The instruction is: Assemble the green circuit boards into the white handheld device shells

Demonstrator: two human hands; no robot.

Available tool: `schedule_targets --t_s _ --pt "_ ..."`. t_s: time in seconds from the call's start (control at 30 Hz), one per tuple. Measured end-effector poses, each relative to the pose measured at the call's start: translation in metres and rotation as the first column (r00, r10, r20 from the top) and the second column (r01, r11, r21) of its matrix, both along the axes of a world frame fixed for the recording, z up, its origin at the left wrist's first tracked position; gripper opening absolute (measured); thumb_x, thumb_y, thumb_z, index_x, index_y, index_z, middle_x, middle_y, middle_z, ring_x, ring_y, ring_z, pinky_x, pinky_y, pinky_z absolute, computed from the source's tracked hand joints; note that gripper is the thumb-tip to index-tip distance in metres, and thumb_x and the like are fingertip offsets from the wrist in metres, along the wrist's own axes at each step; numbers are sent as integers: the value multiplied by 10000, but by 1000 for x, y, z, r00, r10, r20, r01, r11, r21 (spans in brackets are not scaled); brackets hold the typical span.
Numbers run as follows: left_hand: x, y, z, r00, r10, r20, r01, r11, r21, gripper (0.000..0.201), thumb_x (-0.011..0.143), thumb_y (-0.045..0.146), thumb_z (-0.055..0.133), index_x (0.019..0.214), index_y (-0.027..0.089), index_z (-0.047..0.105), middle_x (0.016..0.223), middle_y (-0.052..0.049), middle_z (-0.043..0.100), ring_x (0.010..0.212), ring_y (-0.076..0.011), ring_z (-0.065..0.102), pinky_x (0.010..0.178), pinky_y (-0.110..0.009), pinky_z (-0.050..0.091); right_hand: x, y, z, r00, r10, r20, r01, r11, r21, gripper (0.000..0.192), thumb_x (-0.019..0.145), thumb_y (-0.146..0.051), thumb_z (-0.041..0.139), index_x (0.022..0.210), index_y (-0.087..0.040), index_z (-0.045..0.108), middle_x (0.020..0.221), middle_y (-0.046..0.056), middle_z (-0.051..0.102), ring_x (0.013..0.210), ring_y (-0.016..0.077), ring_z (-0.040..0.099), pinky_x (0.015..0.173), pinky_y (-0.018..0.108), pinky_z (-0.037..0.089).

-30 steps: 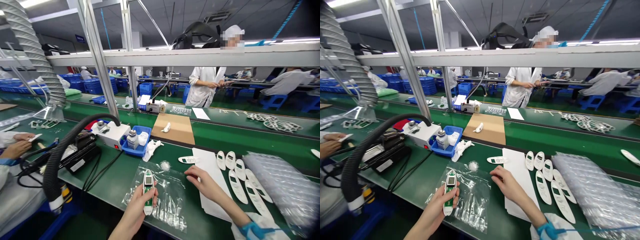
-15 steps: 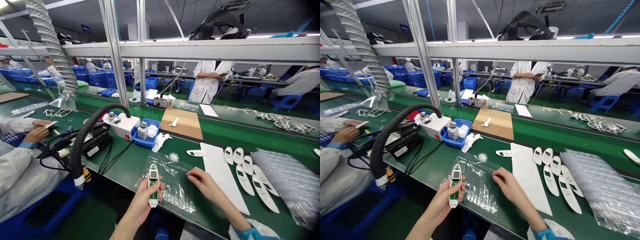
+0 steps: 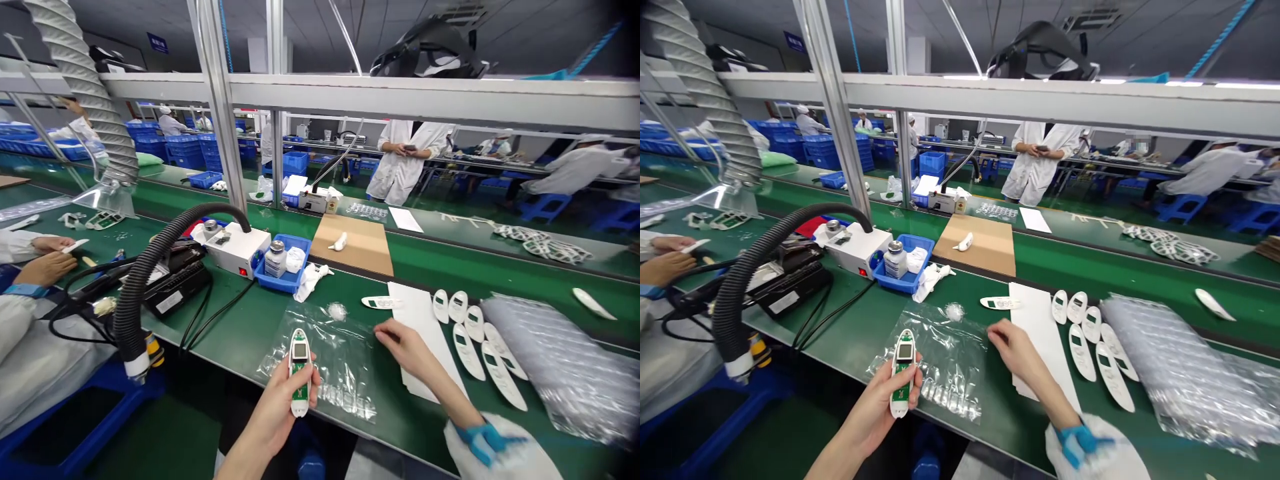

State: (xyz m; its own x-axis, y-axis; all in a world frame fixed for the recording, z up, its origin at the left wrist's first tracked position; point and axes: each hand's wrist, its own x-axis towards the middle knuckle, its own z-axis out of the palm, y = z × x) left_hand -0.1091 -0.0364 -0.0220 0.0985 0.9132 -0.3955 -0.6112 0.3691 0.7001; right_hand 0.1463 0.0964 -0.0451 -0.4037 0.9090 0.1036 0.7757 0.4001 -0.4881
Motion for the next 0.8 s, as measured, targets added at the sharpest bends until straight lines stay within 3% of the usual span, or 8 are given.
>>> schedule_targets --t_s 0.17,0.3,0.43,0.53,0.6,0.67,0.7,0.8 --pt "13 4 3 997 -14 -74 13 1000 -9 319 777 308 688 1027 151 566 679 0 618 517 -73 474 511 -212 357 -2 73 5 989 -60 138 43 991 126 270 832 -119 477 1035 -156 651 1069 141 660 1048 287 537 878 388 415" --pt "3 2 -1 978 134 -158 -134 991 13 332 752 311 721 1003 136 593 654 5 605 544 -76 474 540 -205 377 -12 93 14 985 -9 171 -12 992 122 180 774 -57 510 764 -155 661 853 136 668 975 291 548 845 380 394" --pt "-12 -11 -10 926 255 -279 -253 967 42 267 729 334 746 872 145 624 697 -1 606 610 -95 494 580 -213 406 -28 54 32 997 16 78 -25 993 115 204 872 -162 429 986 -163 598 838 90 637 809 221 585 716 315 432" --pt "-6 -23 -16 890 266 -371 -259 963 69 279 709 370 753 835 144 649 678 11 591 578 -96 484 562 -219 402 -60 -5 39 971 113 -212 -138 984 -111 340 898 -263 423 1235 -225 434 751 -7 575 525 129 531 490 235 401" --pt "2 -29 -20 880 231 -415 -223 972 68 324 674 402 767 828 133 670 648 5 600 534 -97 474 529 -222 392 -85 -43 37 884 73 -461 -253 905 -343 379 890 -318 444 1262 -262 400 772 -22 562 428 96 475 393 218 349" --pt "6 -34 -23 868 197 -456 -191 980 59 340 643 419 778 771 120 679 586 4 589 493 -96 451 492 -221 370 -104 -67 28 827 -5 -563 -307 834 -458 403 877 -360 472 1265 -265 411 767 -23 566 407 99 479 366 222 343" --pt "5 -37 -25 856 199 -478 -199 979 51 336 633 421 780 732 118 675 550 10 572 474 -93 435 475 -218 357 -109 -73 22 822 -32 -568 -290 836 -466 393 875 -379 479 1245 -255 442 757 -17 574 428 113 503 380 232 363" --pt "-7 -43 -30 780 285 -557 -315 948 45 326 627 424 769 672 122 656 486 31 524 443 -86 402 443 -210 332 -113 -73 2 887 -23 -462 -135 943 -306 251 886 -390 467 1027 -225 593 768 29 602 606 178 581 524 286 436"
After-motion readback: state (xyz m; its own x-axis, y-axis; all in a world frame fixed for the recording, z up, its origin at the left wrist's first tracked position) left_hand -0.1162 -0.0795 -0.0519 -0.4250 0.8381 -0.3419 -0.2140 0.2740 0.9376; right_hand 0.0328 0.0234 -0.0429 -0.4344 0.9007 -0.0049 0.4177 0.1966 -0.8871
